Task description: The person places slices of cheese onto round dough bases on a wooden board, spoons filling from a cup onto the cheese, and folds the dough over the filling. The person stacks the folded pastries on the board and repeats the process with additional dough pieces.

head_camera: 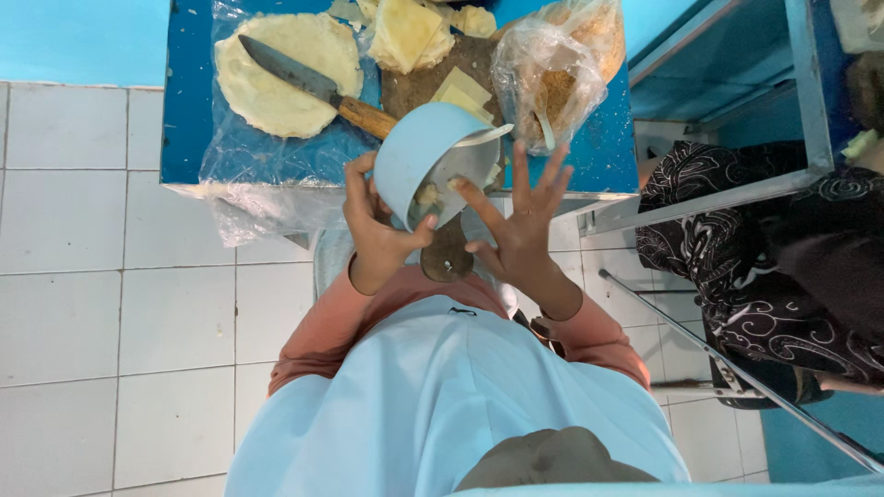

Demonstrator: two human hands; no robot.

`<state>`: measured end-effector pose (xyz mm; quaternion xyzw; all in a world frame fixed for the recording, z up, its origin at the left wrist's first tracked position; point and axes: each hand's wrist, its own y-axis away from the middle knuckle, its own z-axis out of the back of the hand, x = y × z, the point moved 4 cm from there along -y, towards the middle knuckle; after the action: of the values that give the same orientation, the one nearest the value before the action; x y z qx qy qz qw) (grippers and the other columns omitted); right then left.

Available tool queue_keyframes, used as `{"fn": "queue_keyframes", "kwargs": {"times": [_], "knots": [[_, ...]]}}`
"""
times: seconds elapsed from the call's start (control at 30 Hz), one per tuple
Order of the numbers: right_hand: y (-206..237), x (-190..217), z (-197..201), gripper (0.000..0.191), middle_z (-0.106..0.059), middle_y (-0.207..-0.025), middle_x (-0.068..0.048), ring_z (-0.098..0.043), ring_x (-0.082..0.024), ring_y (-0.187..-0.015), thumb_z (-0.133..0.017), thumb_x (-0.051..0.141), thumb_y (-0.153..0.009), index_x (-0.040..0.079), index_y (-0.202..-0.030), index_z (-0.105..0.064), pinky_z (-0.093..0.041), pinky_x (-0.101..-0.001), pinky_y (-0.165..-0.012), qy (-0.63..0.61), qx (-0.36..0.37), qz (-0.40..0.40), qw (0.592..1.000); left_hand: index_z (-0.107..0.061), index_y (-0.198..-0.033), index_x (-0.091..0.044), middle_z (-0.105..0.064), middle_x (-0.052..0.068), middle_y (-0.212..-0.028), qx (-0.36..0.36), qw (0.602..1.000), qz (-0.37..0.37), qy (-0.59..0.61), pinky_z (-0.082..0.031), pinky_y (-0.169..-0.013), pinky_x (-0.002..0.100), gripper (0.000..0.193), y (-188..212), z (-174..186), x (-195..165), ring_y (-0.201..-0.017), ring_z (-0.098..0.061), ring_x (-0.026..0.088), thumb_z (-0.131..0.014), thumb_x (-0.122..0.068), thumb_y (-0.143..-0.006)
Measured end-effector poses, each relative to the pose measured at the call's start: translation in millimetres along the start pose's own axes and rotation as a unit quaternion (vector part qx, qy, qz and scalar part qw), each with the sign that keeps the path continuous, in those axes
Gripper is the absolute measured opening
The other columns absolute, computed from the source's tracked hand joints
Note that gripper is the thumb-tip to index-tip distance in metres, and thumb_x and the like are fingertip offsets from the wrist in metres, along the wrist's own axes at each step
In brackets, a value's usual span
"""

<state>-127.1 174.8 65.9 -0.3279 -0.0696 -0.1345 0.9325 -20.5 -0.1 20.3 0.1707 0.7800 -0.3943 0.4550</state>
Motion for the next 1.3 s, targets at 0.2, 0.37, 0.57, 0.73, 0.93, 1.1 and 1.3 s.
{"fn": "queue_keyframes", "kwargs": {"times": [0.2,0.37,0.57,0.73,0.93,1.1,1.3], "knots": [[7,-9,5,0.062,-0.022,-0.171,-0.013,-0.006,-0.065,-0.151,-0.033,0.073,-0.106,0.037,-0.141,-0.07,-0.001,-0.0802,-0.118,0.188,-0.023,0.07,0.979,-0.033,-0.141,-0.003,-0.063,0.008,-0.117,0.016,1.0,0.016,0.005,-0.054,-0.088,0.023,0.085,-1,-6,1,-0.105,-0.063,0.011,-0.088,0.0,-0.075],[3,-19,4,0.058,-0.026,-0.169,-0.012,-0.006,-0.065,-0.151,-0.037,0.075,-0.106,0.032,-0.128,-0.07,-0.003,-0.0847,-0.114,0.229,-0.056,0.103,0.966,-0.032,-0.141,-0.003,-0.063,0.008,-0.117,0.025,1.0,0.01,-0.003,-0.056,-0.093,0.025,0.085,-1,-11,-3,-0.108,-0.062,0.011,-0.088,0.001,-0.076],[-5,-14,10,0.065,-0.01,-0.174,-0.02,0.002,-0.062,-0.155,-0.032,0.067,-0.11,0.024,-0.143,-0.069,0.0,-0.0786,-0.121,0.026,-0.002,0.008,1.0,-0.032,-0.14,-0.002,-0.065,0.007,-0.111,0.012,1.0,0.01,-0.02,-0.055,-0.087,0.024,0.086,0,-8,-6,-0.102,-0.064,0.01,-0.089,-0.002,-0.074],[-8,-7,7,0.054,-0.01,-0.174,-0.019,0.004,-0.052,-0.163,-0.039,0.052,-0.112,0.019,-0.139,-0.072,-0.001,-0.0676,-0.128,-0.09,0.034,-0.004,0.995,-0.037,-0.136,-0.002,-0.059,0.007,-0.103,0.001,0.997,0.007,-0.081,-0.052,-0.082,0.023,0.086,0,-7,-8,-0.092,-0.057,0.008,-0.093,-0.005,-0.07],[-7,-16,2,0.034,-0.013,-0.175,-0.026,0.0,-0.042,-0.166,-0.079,0.029,-0.097,0.015,-0.125,-0.067,-0.009,-0.0523,-0.135,-0.409,0.079,-0.083,0.905,-0.035,-0.137,-0.002,-0.066,0.007,-0.112,0.0,1.0,0.013,-0.014,-0.056,-0.089,0.024,0.082,-1,-6,1,-0.103,-0.065,0.011,-0.09,-0.007,-0.076],[-14,-12,13,0.112,-0.011,-0.175,-0.022,-0.015,-0.038,-0.163,-0.1,0.035,-0.068,0.02,-0.155,-0.032,-0.016,-0.05,-0.133,-0.291,-0.058,-0.015,0.955,-0.04,-0.141,-0.002,-0.062,0.007,-0.121,0.024,0.99,0.056,0.131,-0.056,-0.094,0.026,0.068,-5,-14,24,-0.109,-0.064,0.011,-0.084,-0.015,-0.091],[3,-11,13,0.136,-0.022,-0.167,-0.014,-0.041,-0.03,-0.149,-0.105,0.023,-0.075,0.023,-0.167,-0.006,-0.041,-0.0444,-0.124,-0.266,-0.168,-0.065,0.947,-0.036,-0.14,-0.006,-0.069,0.013,-0.118,0.155,0.955,0.182,0.177,-0.057,-0.079,0.025,0.058,-3,-58,30,-0.097,-0.068,0.011,-0.074,-0.02,-0.098]]}}
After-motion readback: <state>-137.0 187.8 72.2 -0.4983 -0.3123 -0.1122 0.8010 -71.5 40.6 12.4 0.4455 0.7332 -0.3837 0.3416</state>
